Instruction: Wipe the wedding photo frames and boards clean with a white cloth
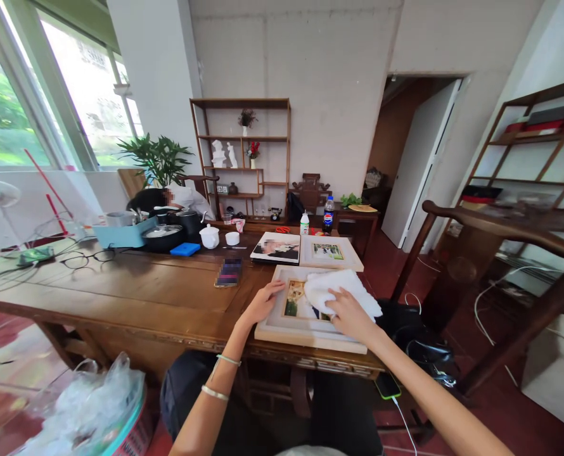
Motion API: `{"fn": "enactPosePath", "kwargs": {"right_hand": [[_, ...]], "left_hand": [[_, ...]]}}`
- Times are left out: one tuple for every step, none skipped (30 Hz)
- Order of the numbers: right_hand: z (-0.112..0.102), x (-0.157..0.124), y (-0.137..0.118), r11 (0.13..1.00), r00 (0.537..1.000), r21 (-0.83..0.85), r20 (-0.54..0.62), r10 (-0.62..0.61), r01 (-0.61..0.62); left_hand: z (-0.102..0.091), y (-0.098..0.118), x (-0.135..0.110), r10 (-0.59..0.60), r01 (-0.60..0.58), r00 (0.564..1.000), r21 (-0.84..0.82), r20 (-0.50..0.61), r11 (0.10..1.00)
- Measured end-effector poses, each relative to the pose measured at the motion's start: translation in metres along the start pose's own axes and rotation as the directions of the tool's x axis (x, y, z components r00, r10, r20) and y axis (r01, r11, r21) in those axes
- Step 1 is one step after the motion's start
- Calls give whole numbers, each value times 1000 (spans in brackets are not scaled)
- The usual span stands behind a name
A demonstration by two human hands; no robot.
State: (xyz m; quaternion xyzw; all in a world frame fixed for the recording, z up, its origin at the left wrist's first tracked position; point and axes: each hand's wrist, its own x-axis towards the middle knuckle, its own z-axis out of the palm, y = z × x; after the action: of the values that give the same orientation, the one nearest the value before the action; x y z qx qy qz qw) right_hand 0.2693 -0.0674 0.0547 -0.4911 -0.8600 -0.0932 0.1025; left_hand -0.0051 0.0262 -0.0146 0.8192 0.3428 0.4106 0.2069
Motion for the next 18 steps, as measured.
{"fn": "enactPosePath", "kwargs": {"right_hand": [[-3, -10, -8, 1000, 1000, 12, 10, -9, 9], [-6, -19, -17, 1000, 1000, 25, 15, -13, 12], [-8, -26, -24, 999, 1000, 35, 16, -11, 10], [-10, -32, -29, 999, 1000, 43, 9, -2, 2], [-12, -35, -32, 999, 1000, 48, -5, 9, -8], [-13, -35, -32, 999, 999, 49, -21, 25, -23], [-13, -32, -29, 998, 998, 45, -39, 49, -48], [-13, -26, -24, 996, 995, 34, -60, 82, -80], [-13, -18, -16, 993, 990, 13, -80, 118, -118], [-13, -7, -7, 988, 984, -13, -95, 152, -154], [-12, 5, 3, 982, 978, -39, -104, 179, -183], [-11, 18, 12, 978, 975, -61, -107, 193, -200], [-9, 30, 21, 977, 976, -71, -101, 191, -199], [-7, 41, 28, 980, 980, -75, -87, 180, -186], [-4, 51, 32, 983, 984, -71, -69, 162, -167], [-1, 58, 34, 987, 988, -63, -51, 142, -145], [2, 63, 35, 991, 992, -56, -33, 122, -123], [5, 64, 33, 994, 995, -50, -17, 101, -101]], "left_hand": [[0, 1, 0, -7, 7, 1000, -8, -2, 1000], [0, 2, -1, -9, 9, 1000, -14, -1, 1000], [-1, 3, -1, -8, 8, 1000, -20, 1, 1000], [-1, 3, -1, -6, 6, 1000, -23, 5, 1000], [-1, 3, -1, -3, 3, 1000, -25, 9, 1000], [-1, 2, -1, 2, -1, 1000, -25, 12, 1000], [-1, 1, 0, 6, -6, 1000, -25, 15, 1000], [-1, 0, 0, 11, -11, 1000, -25, 18, 1000], [0, -1, 0, 17, -16, 1000, -23, 21, 1000], [0, -2, 0, 22, -22, 1000, -22, 21, 1000], [0, -3, 0, 28, -28, 999, -20, 21, 999], [-1, -3, 0, 33, -33, 999, -18, 22, 999], [-1, -2, -1, 38, -37, 999, -16, 24, 999], [-2, -2, -1, 40, -40, 999, -12, 28, 999], [-2, 0, 0, 40, -40, 999, -7, 34, 999], [-3, 1, 0, 37, -37, 998, 1, 41, 999], [-3, 3, 0, 30, -31, 998, 11, 47, 999], [-3, 5, 0, 21, -22, 999, 22, 45, 1000]]}}
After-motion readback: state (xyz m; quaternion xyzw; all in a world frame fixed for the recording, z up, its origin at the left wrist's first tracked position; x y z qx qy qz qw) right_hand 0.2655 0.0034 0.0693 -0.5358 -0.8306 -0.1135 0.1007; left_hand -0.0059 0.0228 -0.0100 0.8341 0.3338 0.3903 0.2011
